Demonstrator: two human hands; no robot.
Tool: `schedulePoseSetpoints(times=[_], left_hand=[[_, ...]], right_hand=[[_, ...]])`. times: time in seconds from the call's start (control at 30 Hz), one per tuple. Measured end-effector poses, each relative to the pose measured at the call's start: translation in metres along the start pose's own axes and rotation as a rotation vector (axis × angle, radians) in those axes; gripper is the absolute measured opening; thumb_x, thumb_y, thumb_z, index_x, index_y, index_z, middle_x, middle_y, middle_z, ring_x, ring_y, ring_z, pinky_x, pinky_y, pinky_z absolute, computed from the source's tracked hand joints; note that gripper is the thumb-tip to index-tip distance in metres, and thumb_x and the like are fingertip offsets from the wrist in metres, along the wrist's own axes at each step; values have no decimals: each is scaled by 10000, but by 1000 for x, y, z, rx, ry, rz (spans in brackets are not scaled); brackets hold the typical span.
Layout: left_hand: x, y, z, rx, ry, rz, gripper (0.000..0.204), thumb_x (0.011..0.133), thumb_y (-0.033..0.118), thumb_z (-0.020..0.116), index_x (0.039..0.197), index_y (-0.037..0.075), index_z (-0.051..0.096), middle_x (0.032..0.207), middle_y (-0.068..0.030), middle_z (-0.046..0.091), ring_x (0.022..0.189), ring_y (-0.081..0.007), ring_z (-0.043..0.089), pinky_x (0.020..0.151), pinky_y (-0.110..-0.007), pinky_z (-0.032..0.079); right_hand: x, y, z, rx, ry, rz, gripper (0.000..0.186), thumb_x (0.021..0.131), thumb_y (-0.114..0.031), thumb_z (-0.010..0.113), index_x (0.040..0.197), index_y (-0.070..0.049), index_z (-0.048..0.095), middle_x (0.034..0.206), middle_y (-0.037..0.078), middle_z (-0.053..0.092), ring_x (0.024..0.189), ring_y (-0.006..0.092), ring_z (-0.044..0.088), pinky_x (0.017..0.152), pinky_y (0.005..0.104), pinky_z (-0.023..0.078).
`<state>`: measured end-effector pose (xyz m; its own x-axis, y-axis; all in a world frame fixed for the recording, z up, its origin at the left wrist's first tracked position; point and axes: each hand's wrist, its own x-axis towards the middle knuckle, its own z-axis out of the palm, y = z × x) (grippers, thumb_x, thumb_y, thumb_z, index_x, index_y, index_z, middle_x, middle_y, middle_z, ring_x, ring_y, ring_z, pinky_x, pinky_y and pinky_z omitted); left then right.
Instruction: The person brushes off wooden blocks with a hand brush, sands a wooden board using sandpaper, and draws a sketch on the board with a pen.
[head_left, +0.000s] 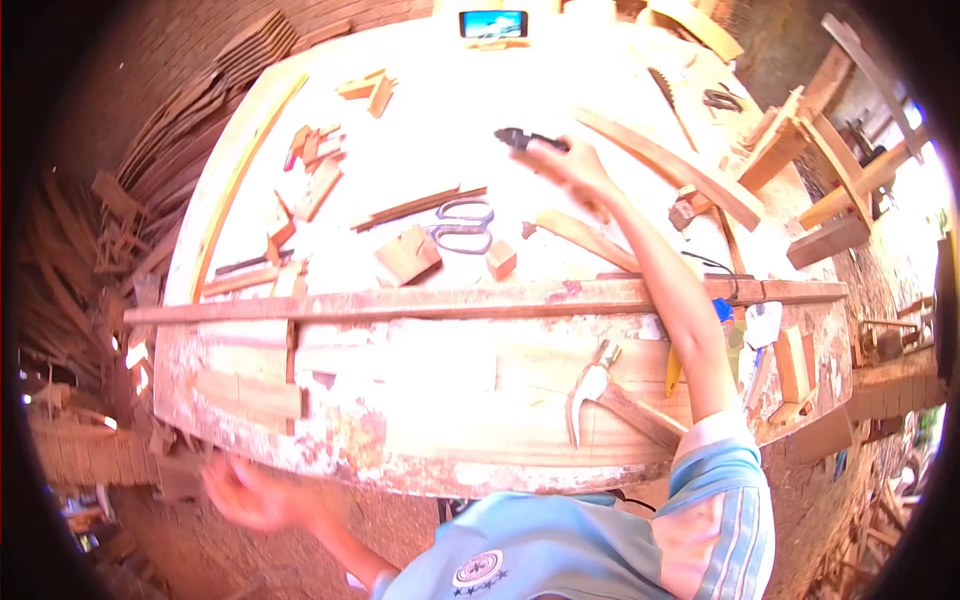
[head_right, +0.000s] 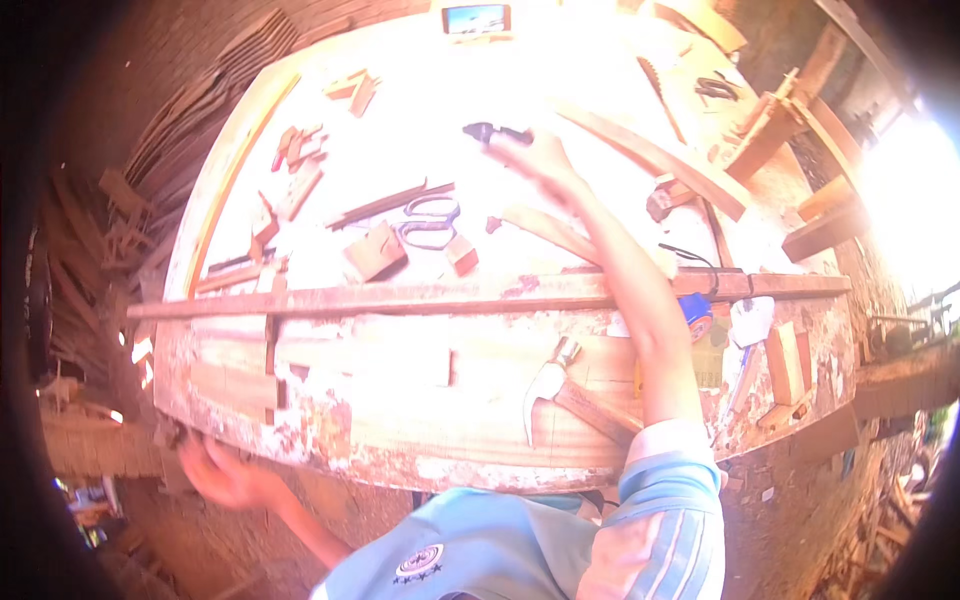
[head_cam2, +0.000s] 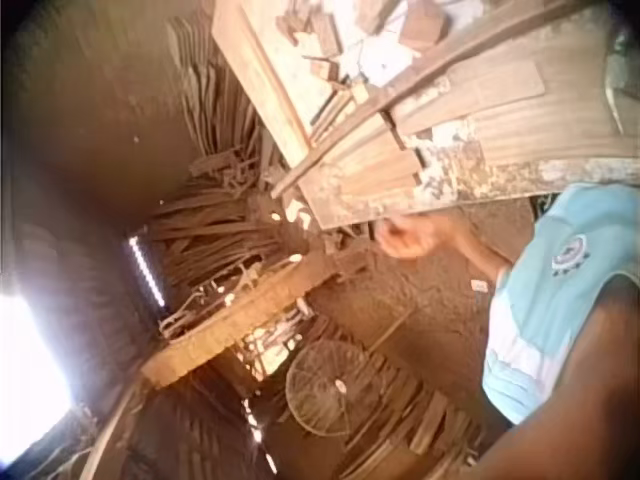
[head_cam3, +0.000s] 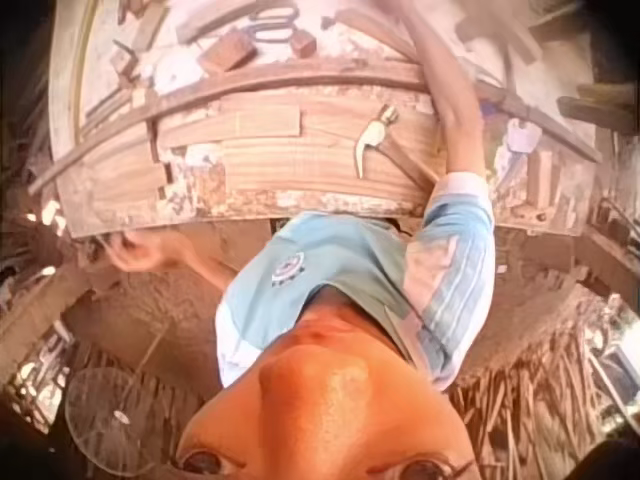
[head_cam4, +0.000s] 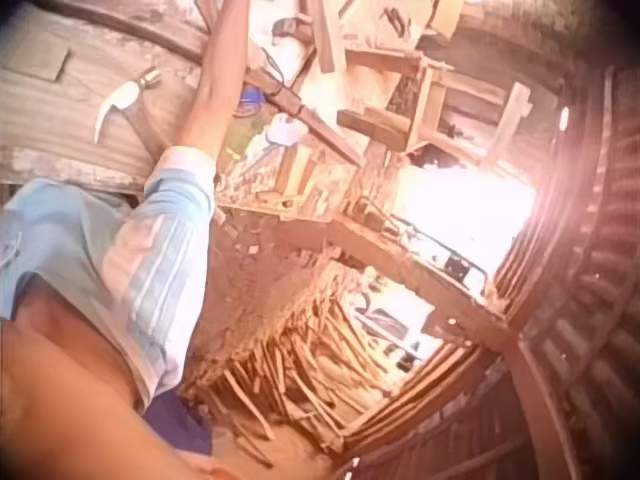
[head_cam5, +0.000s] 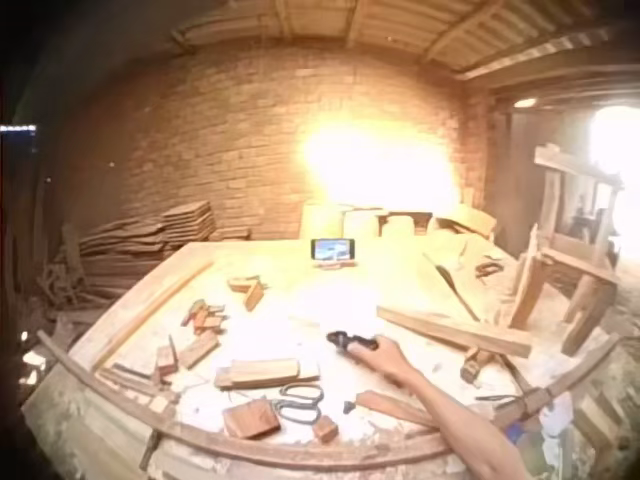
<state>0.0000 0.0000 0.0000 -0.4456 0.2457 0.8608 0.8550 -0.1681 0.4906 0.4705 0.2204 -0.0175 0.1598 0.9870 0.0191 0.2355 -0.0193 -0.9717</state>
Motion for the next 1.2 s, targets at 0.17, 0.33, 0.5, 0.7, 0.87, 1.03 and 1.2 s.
schedulePoseSetpoints(times=[0.17, 0.33, 0.5, 0.7, 0.87, 1.03, 1.2], left_hand=[[-278, -163, -187, 527, -361, -724, 342, 931, 184, 543, 1220, 4, 518, 1199, -160, 551, 1065, -227, 526, 923, -342, 421], [-279, -197, -197, 552, -407, -762, 342, 931, 189, 543, 1219, 6, 520, 1197, -160, 552, 1062, -227, 528, 922, -342, 421], [-278, -215, -178, 502, -468, -800, 343, 931, 195, 542, 1218, 8, 522, 1195, -160, 554, 1059, -226, 530, 920, -341, 422], [-303, -207, -148, 415, -605, -887, 344, 930, 203, 542, 1216, 11, 524, 1192, -159, 556, 1054, -225, 532, 918, -341, 423], [-317, -197, -134, 364, -677, -959, 345, 930, 209, 542, 1214, 13, 526, 1189, -159, 557, 1051, -225, 534, 917, -340, 424], [-300, -221, -99, 329, -682, -984, 346, 930, 215, 541, 1213, 15, 528, 1187, -158, 559, 1047, -224, 536, 915, -340, 425], [-290, -230, -48, 293, -742, -1018, 347, 930, 221, 541, 1211, 18, 530, 1184, -158, 561, 1044, -223, 538, 913, -339, 425]], right_hand=[[-6, 6, -29, -924, 147, 65, 867, 715, -538, 690, 1279, 59, 412, 1162, 348, 491, 1109, 424, 524, 884, 425, 464], [-171, -111, -12, -902, -249, -482, 520, 838, -228, 593, 1268, 11, 427, 1121, 208, 488, 1061, 348, 491, 916, 401, 409], [-366, -178, -37, -56, -1346, -115, 296, 956, -223, 471, 1164, -28, 546, 1062, 153, 594, 942, 265, 604, 821, 309, 512], [-549, 60, -1, 358, -420, 673, 314, 964, -265, 472, 1099, 5, 559, 1148, 159, 545, 968, 214, 571, 760, 297, 486], [-600, 315, 54, 293, 894, 686, 249, 940, -191, 469, 1053, 4, 573, 963, 126, 607, 838, 211, 602, 764, 328, 491], [-548, 333, 80, 300, 810, 661, 253, 939, -195, 467, 1055, 3, 574, 965, 128, 608, 846, 215, 600, 770, 331, 488], [-499, 342, 87, 266, 755, 657, 259, 939, -200, 465, 1058, 2, 575, 968, 131, 609, 856, 219, 599, 778, 334, 486]])
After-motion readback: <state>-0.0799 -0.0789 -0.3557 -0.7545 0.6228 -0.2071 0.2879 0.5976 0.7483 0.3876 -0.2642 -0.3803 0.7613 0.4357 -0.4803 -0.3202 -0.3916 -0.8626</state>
